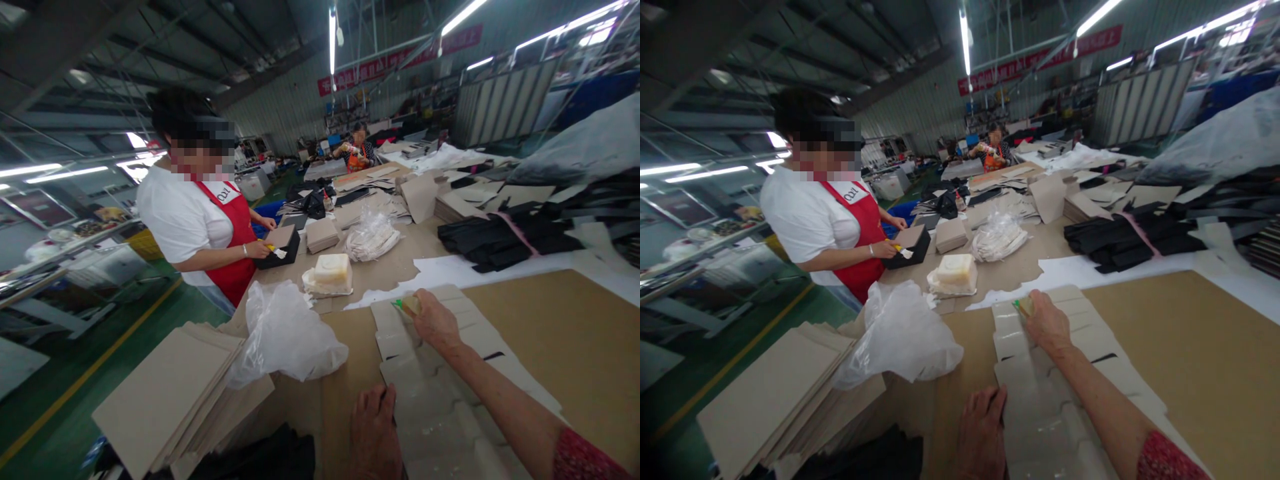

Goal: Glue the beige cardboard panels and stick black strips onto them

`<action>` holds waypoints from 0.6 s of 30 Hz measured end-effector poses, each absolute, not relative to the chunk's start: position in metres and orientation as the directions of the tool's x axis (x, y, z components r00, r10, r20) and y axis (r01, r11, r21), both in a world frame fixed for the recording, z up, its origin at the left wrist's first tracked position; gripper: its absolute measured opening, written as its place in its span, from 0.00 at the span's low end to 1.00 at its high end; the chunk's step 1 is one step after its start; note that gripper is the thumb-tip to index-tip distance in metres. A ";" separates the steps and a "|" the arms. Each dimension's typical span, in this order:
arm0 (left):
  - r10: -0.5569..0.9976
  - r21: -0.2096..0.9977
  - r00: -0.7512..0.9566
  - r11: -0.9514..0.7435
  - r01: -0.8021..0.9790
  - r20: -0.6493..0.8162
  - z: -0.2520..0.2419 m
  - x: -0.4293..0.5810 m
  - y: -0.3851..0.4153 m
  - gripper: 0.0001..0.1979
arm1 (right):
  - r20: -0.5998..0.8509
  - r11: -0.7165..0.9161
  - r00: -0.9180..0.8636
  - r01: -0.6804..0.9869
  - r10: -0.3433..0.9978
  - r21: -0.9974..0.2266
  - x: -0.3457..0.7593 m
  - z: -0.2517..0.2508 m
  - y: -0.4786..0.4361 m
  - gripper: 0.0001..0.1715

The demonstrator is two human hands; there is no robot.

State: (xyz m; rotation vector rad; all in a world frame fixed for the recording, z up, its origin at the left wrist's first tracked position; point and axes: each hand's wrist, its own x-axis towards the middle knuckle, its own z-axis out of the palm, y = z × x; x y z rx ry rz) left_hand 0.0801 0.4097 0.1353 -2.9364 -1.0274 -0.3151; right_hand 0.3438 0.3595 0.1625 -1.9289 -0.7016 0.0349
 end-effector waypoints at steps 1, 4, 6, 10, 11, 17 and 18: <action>0.617 0.046 0.764 -0.782 0.621 0.187 0.135 0.080 0.410 0.27 | 0.287 -0.275 0.821 0.460 0.493 -0.844 0.338 0.164 0.364 0.16; 0.619 0.019 0.768 -0.780 0.625 0.165 0.138 0.081 0.410 0.31 | 0.310 -0.219 0.802 0.470 0.511 -0.855 0.322 0.168 0.376 0.16; 0.628 0.010 0.767 -0.775 0.632 0.135 0.139 0.081 0.410 0.31 | 0.322 -0.191 0.799 0.469 0.508 -0.862 0.320 0.169 0.378 0.16; 0.632 -0.001 0.768 -0.772 0.636 0.098 0.140 0.080 0.410 0.31 | 0.265 -0.216 0.857 0.389 0.442 -0.896 0.343 0.163 0.360 0.18; 0.628 -0.001 0.771 -0.775 0.632 0.106 0.139 0.080 0.410 0.31 | 0.238 -0.233 0.876 0.357 0.419 -0.905 0.352 0.160 0.353 0.20; 0.627 0.028 0.762 -0.774 0.632 0.162 0.135 0.081 0.411 0.29 | 0.170 -0.278 0.910 0.287 0.378 -0.917 0.385 0.146 0.327 0.22; 0.631 0.026 0.760 -0.772 0.635 0.155 0.135 0.081 0.411 0.29 | 0.167 -0.281 0.907 0.288 0.386 -0.915 0.385 0.146 0.327 0.23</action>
